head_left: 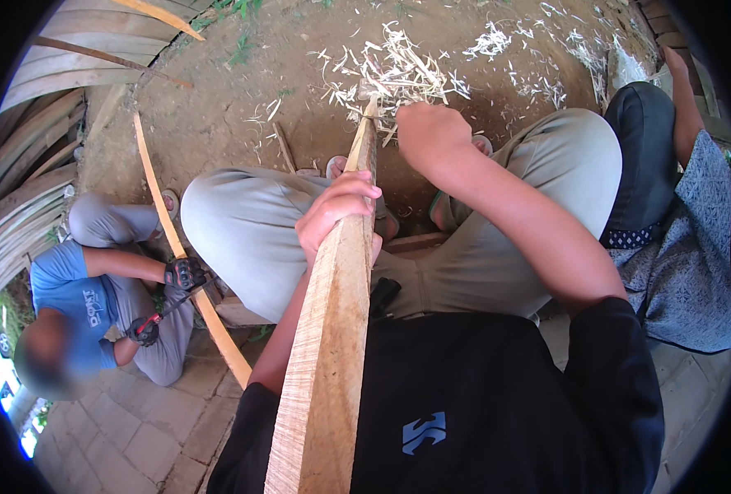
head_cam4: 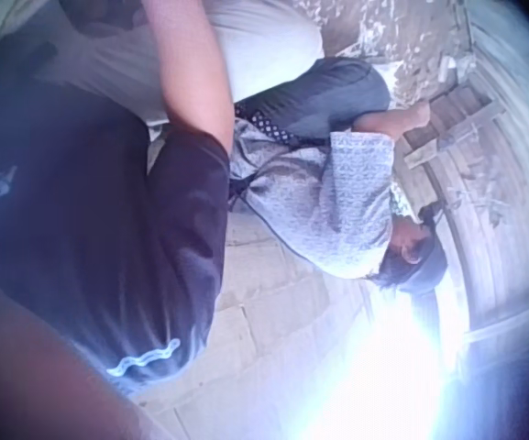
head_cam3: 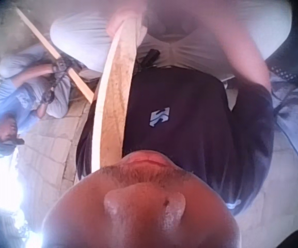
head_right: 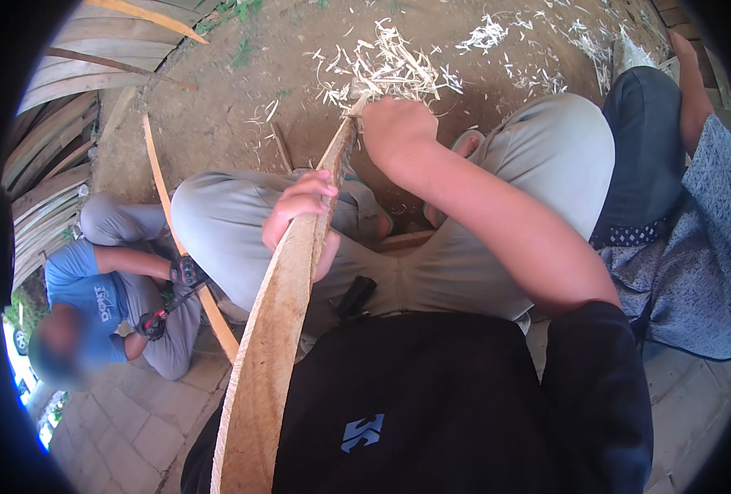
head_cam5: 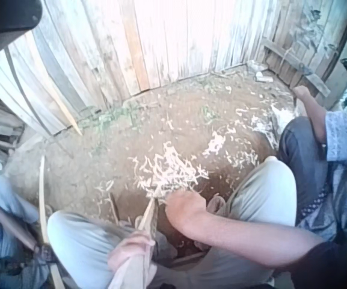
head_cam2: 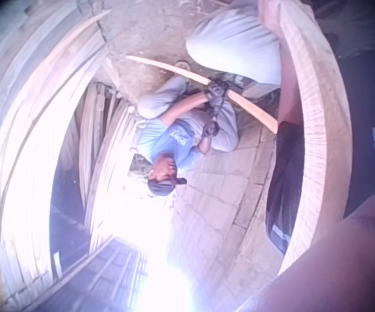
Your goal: The person sits on the ground and uses a knife to shave and shape a long, thin piece of wood. They hold the wood with their left hand and repeatedly scrape the surface with the knife in their right hand, creating wood shavings that accumulate on the ground.
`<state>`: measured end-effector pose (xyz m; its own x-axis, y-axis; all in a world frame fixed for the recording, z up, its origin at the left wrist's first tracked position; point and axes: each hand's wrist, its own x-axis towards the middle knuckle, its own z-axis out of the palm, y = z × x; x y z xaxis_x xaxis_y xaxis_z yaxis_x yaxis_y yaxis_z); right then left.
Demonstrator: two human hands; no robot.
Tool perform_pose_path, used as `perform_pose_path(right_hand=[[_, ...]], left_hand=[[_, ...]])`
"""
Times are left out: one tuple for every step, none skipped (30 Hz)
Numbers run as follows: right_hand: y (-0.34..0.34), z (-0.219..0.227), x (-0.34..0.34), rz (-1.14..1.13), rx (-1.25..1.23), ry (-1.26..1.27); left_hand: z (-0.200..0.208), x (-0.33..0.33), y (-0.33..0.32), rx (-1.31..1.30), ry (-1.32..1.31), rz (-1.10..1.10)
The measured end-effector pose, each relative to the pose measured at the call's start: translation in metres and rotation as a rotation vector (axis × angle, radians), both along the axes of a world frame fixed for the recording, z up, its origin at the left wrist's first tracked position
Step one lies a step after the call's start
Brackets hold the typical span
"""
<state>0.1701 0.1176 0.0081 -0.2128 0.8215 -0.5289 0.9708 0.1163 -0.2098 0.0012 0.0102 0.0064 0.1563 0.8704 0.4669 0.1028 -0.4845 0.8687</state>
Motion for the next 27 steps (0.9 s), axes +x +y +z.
perform_pose_path(right_hand=[[-0.001, -0.008, -0.004, 0.023, 0.009, -0.002], [-0.001, -0.021, -0.007, 0.039, 0.021, -0.009], [0.000, -0.036, -0.008, 0.054, 0.033, -0.016], [0.002, -0.055, -0.007, 0.043, 0.025, -0.021], [0.007, -0.076, -0.002, 0.028, 0.019, -0.026], [0.009, -0.087, 0.002, 0.017, 0.015, -0.028], [0.011, -0.079, 0.007, 0.072, 0.024, -0.066], [0.012, -0.072, 0.007, 0.045, -0.013, -0.073], [0.013, -0.065, 0.006, 0.019, -0.049, -0.080], [0.014, -0.057, 0.005, -0.001, -0.085, -0.087], [0.014, -0.049, 0.004, -0.019, -0.071, -0.091], [0.013, -0.041, 0.004, -0.036, -0.058, -0.094], [0.011, -0.033, 0.003, -0.052, -0.046, -0.095], [0.011, -0.027, 0.005, -0.043, -0.051, -0.058], [0.010, -0.021, 0.009, -0.033, -0.056, -0.022], [0.010, -0.016, 0.014, -0.027, -0.060, 0.011], [0.009, -0.009, 0.018, -0.028, -0.087, 0.033], [0.008, -0.003, 0.020, -0.027, -0.113, 0.056], [0.008, 0.002, 0.022, -0.025, -0.139, 0.079], [0.007, 0.005, 0.024, -0.019, -0.120, 0.069], [0.007, 0.007, 0.025, -0.014, -0.101, 0.059], [0.006, 0.008, 0.025, -0.009, -0.087, 0.050], [0.008, 0.009, 0.024, 0.004, -0.087, 0.048], [0.011, 0.009, 0.023, 0.017, -0.087, 0.046], [0.012, 0.009, 0.022, 0.025, -0.089, 0.043], [0.010, 0.007, 0.019, 0.030, -0.044, 0.048], [0.005, 0.003, 0.014, 0.034, 0.001, 0.053]], left_hand=[[0.002, 0.000, -0.001, -0.006, 0.006, 0.004], [0.003, 0.001, 0.000, -0.009, 0.007, 0.000], [0.003, 0.002, -0.001, -0.010, 0.013, 0.001], [0.004, 0.003, 0.000, -0.010, 0.021, 0.001], [0.004, 0.003, 0.001, -0.007, 0.028, -0.003], [0.004, 0.002, 0.001, 0.000, 0.027, 0.010], [0.003, 0.002, -0.001, 0.007, 0.024, 0.025], [0.002, 0.002, -0.002, 0.014, 0.020, 0.039], [0.001, 0.002, -0.002, 0.016, 0.016, 0.045], [0.001, 0.002, -0.003, 0.018, 0.012, 0.057], [0.000, 0.003, -0.003, 0.020, 0.008, 0.069], [0.000, 0.004, -0.002, 0.025, 0.005, 0.071], [0.002, 0.005, -0.002, 0.029, 0.004, 0.075], [0.002, 0.005, -0.002, 0.032, 0.004, 0.079], [0.001, 0.003, -0.003, 0.035, 0.018, 0.051], [-0.001, 0.000, -0.003, 0.039, 0.028, 0.021], [-0.002, -0.001, -0.003, 0.043, 0.038, -0.009], [-0.003, -0.002, -0.002, 0.055, 0.021, -0.024], [-0.004, -0.002, -0.001, 0.067, 0.007, -0.036], [-0.004, -0.002, 0.000, 0.080, -0.007, -0.049], [-0.004, -0.001, 0.001, 0.074, -0.014, -0.025], [-0.003, 0.001, 0.001, 0.064, -0.019, -0.003], [-0.002, 0.002, 0.001, 0.054, -0.025, 0.020], [-0.003, 0.002, 0.001, 0.052, -0.037, 0.024], [-0.004, 0.003, 0.001, 0.048, -0.051, 0.023], [-0.004, 0.003, 0.000, 0.044, -0.065, 0.021], [-0.004, 0.002, -0.001, 0.035, -0.063, 0.024]])
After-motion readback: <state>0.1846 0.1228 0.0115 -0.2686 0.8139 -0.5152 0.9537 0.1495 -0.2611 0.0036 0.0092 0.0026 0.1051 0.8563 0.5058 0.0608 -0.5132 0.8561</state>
